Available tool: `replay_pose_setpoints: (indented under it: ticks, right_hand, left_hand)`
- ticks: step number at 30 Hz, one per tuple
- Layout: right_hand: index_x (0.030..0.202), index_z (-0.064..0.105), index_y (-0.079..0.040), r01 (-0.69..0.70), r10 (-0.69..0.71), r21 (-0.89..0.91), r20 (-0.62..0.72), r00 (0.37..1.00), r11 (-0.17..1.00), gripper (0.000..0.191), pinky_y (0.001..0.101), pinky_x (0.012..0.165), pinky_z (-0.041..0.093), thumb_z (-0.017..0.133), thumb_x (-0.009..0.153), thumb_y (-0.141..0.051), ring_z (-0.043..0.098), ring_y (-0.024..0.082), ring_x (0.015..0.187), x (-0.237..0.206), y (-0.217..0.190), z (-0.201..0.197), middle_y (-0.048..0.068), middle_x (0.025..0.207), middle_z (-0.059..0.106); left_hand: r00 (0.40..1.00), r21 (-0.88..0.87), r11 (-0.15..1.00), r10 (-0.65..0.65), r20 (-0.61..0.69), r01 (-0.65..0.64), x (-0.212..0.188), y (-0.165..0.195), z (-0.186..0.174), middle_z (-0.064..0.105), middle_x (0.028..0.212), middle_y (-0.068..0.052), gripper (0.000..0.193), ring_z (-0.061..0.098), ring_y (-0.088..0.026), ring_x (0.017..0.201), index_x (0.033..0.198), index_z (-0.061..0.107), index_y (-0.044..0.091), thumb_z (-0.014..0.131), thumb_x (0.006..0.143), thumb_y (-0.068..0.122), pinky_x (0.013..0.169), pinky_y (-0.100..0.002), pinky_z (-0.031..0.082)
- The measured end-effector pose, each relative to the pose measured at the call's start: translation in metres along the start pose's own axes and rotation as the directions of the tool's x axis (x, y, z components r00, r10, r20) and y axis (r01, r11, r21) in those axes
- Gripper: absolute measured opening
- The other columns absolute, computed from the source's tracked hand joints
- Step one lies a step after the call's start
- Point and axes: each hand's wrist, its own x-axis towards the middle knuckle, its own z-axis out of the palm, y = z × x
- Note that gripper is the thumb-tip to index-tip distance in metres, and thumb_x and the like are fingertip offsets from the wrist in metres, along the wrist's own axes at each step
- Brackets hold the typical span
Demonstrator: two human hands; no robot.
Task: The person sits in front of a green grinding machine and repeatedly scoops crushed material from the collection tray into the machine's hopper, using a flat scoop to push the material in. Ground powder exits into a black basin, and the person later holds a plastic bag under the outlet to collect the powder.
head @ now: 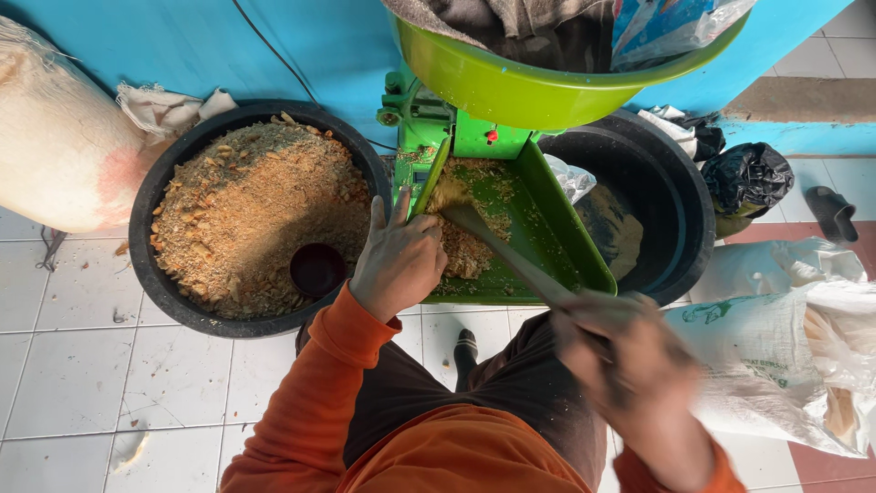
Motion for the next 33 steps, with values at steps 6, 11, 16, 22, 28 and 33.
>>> replay_pose_setpoints:
  ticks: [6,11,16,22,28,33]
  right_hand:
    - [0.101,0.055,-0.002,0.101,-0.106,-0.088,-0.066,0.992,0.991,0.026,0.0327,0.068,0.056,0.079,0.09,0.001,0.07,0.022,0.082,-0.016,0.018,0.048,0.011,0.104,0.073]
    - [0.1,0.055,0.001,0.091,-0.092,-0.075,-0.003,0.996,0.993,0.026,0.0347,0.071,0.054,0.079,0.09,0.004,0.068,0.024,0.083,-0.016,0.028,0.062,0.015,0.103,0.072]
    - [0.1,0.058,0.0,0.05,-0.065,-0.097,-0.156,0.986,0.994,0.025,0.0317,0.073,0.056,0.08,0.09,0.003,0.069,0.023,0.087,-0.019,0.027,0.053,0.012,0.104,0.072]
    - [0.101,0.06,-0.001,0.011,-0.015,-0.083,-0.038,0.999,0.996,0.022,0.0368,0.078,0.058,0.077,0.088,0.001,0.07,0.026,0.09,-0.008,0.045,0.067,0.014,0.107,0.073]
    - [0.106,0.061,0.0,-0.12,0.115,-0.05,-0.085,0.99,0.992,0.018,0.0306,0.076,0.059,0.074,0.094,0.0,0.073,0.021,0.092,-0.024,0.063,0.014,0.012,0.111,0.072]
    - [0.108,0.058,-0.004,-0.281,0.288,0.142,-0.03,0.957,0.949,0.017,0.0266,0.077,0.061,0.071,0.097,-0.003,0.074,0.016,0.095,-0.046,0.053,-0.069,0.011,0.112,0.072]
  left_hand:
    - [0.992,0.009,1.0,-0.027,0.122,0.026,0.002,0.002,-0.003,0.067,0.12,-0.014,0.025,0.04,-0.05,0.14,0.09,0.077,0.0,0.061,0.092,0.019,0.111,-0.076,0.026]
    - [1.0,-0.048,0.999,0.005,0.02,-0.004,0.002,-0.001,0.0,0.067,0.121,-0.014,0.023,0.04,-0.053,0.138,0.093,0.076,-0.002,0.063,0.088,0.016,0.109,-0.077,0.025]
    - [1.0,-0.071,0.997,-0.003,0.027,0.005,-0.001,0.001,-0.002,0.067,0.12,-0.013,0.023,0.039,-0.051,0.139,0.094,0.075,-0.002,0.065,0.088,0.017,0.111,-0.076,0.026]
    - [0.996,-0.064,0.998,-0.022,0.084,0.027,0.002,0.005,-0.006,0.066,0.123,-0.011,0.025,0.038,-0.051,0.14,0.101,0.075,0.0,0.065,0.086,0.018,0.111,-0.076,0.025]
    - [0.998,-0.06,0.998,-0.002,0.056,0.006,0.002,0.004,0.001,0.067,0.127,-0.011,0.024,0.038,-0.05,0.141,0.104,0.076,0.004,0.065,0.089,0.019,0.11,-0.077,0.026]
    - [0.988,0.026,0.987,0.156,0.019,-0.156,0.01,-0.004,-0.016,0.07,0.126,-0.008,0.017,0.039,-0.045,0.141,0.098,0.079,0.01,0.069,0.085,0.015,0.113,-0.078,0.023]
